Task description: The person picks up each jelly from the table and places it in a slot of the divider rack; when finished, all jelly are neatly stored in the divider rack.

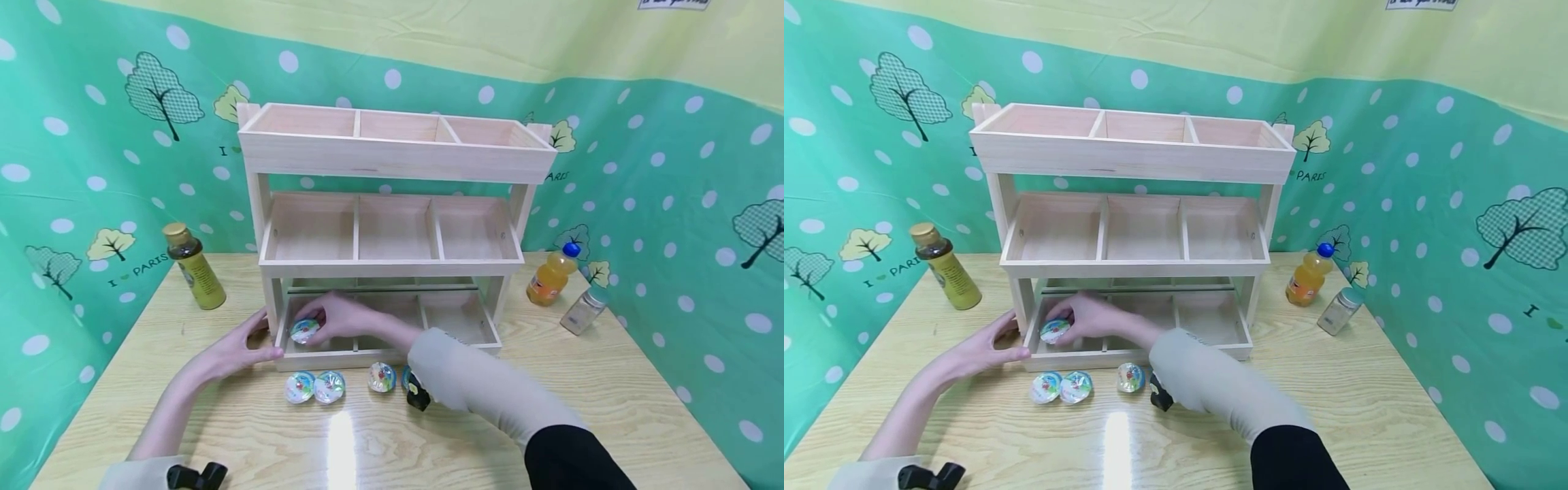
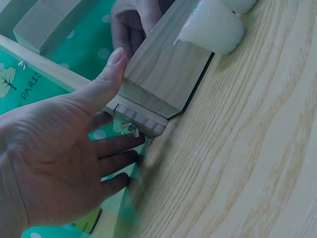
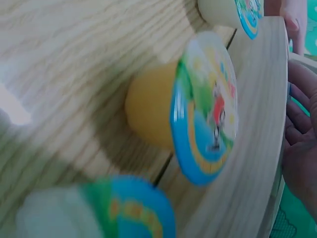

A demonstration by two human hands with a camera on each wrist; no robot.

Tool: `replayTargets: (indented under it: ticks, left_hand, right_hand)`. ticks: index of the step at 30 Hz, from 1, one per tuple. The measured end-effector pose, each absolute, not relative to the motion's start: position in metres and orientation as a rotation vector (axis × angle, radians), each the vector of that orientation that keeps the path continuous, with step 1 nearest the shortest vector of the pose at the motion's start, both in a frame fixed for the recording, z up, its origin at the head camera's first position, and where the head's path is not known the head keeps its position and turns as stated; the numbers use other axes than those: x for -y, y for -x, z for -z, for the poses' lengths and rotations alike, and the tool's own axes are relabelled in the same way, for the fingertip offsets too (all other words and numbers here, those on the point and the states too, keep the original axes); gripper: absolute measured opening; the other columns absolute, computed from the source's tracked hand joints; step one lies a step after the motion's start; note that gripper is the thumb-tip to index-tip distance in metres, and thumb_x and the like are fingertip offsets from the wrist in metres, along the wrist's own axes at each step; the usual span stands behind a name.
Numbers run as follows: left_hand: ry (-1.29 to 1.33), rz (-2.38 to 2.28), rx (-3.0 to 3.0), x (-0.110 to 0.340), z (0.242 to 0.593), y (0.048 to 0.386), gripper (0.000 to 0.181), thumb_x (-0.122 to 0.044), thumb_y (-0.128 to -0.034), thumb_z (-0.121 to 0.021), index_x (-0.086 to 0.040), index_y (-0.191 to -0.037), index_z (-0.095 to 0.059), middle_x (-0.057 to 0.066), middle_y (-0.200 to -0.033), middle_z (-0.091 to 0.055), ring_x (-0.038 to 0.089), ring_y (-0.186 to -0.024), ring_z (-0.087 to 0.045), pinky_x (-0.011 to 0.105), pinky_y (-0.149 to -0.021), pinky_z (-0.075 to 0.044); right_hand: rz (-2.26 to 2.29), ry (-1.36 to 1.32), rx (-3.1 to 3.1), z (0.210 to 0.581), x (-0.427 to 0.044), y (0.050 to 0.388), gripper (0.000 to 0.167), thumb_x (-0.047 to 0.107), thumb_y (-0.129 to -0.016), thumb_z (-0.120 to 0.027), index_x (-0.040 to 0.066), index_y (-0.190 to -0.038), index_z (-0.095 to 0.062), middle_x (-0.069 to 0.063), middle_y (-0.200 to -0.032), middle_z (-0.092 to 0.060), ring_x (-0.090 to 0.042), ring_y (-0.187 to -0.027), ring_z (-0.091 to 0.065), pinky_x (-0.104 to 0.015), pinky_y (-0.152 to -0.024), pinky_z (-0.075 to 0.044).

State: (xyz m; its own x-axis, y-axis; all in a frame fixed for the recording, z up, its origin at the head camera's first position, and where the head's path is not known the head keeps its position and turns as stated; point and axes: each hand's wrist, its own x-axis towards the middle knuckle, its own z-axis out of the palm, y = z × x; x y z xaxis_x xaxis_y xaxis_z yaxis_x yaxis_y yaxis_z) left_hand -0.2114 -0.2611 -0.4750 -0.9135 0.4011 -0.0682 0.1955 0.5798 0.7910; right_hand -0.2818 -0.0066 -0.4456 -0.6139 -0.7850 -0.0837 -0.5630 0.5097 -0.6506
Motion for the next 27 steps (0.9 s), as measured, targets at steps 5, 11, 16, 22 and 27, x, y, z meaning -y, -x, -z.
replayTargets:
  ticks: [5, 11, 16, 22, 27]
  left_hand:
    - [-0.473, -1.232, -2.571, 0.26, 0.475, 0.211, 0.105, -0.035, -0.0927, -0.075, -0.001, -0.165, -0.006, 0.039, -0.161, -0.027, 0.061, -0.147, -0.028, 0.077, -0.114, -0.028]
    - [-0.468, -1.23, -2.574, 0.26, 0.474, 0.211, 0.106, -0.034, -0.0928, -0.075, -0.001, -0.165, -0.004, 0.039, -0.161, -0.027, 0.06, -0.148, -0.028, 0.076, -0.116, -0.027]
    - [-0.463, -1.226, -2.574, 0.261, 0.473, 0.21, 0.106, -0.035, -0.0929, -0.075, -0.001, -0.165, -0.005, 0.039, -0.161, -0.028, 0.06, -0.147, -0.028, 0.076, -0.115, -0.028]
    - [-0.465, -1.245, -2.562, 0.262, 0.474, 0.21, 0.105, -0.033, -0.0929, -0.075, -0.002, -0.165, -0.005, 0.038, -0.162, -0.027, 0.06, -0.148, -0.028, 0.077, -0.115, -0.027]
    - [-0.473, -1.233, -2.569, 0.261, 0.474, 0.212, 0.105, -0.034, -0.0929, -0.075, -0.005, -0.166, -0.005, 0.037, -0.162, -0.027, 0.06, -0.148, -0.029, 0.078, -0.113, -0.028]
  right_hand:
    - [0.748, 1.154, -2.403, 0.448, 0.015, 0.279, 0.05, 0.025, -0.084, -0.086, 0.015, -0.131, -0.07, 0.0, -0.122, -0.075, -0.001, -0.1, -0.065, -0.01, -0.086, -0.05]
    - [0.706, 1.158, -2.411, 0.447, 0.018, 0.278, 0.05, 0.024, -0.085, -0.085, 0.014, -0.132, -0.07, 0.0, -0.124, -0.075, -0.002, -0.104, -0.066, -0.009, -0.088, -0.05]
    - [0.709, 1.158, -2.394, 0.448, 0.018, 0.279, 0.052, 0.026, -0.086, -0.084, 0.014, -0.135, -0.068, -0.001, -0.126, -0.075, -0.001, -0.103, -0.065, -0.008, -0.087, -0.049]
    - [0.797, 1.142, -2.338, 0.444, 0.011, 0.28, 0.059, 0.028, -0.088, -0.083, 0.013, -0.141, -0.063, -0.003, -0.134, -0.071, -0.007, -0.114, -0.066, -0.014, -0.096, -0.052]
    - [0.913, 1.136, -2.306, 0.438, -0.009, 0.28, 0.063, 0.029, -0.09, -0.08, 0.012, -0.146, -0.057, -0.008, -0.143, -0.065, -0.019, -0.129, -0.063, -0.024, -0.109, -0.051]
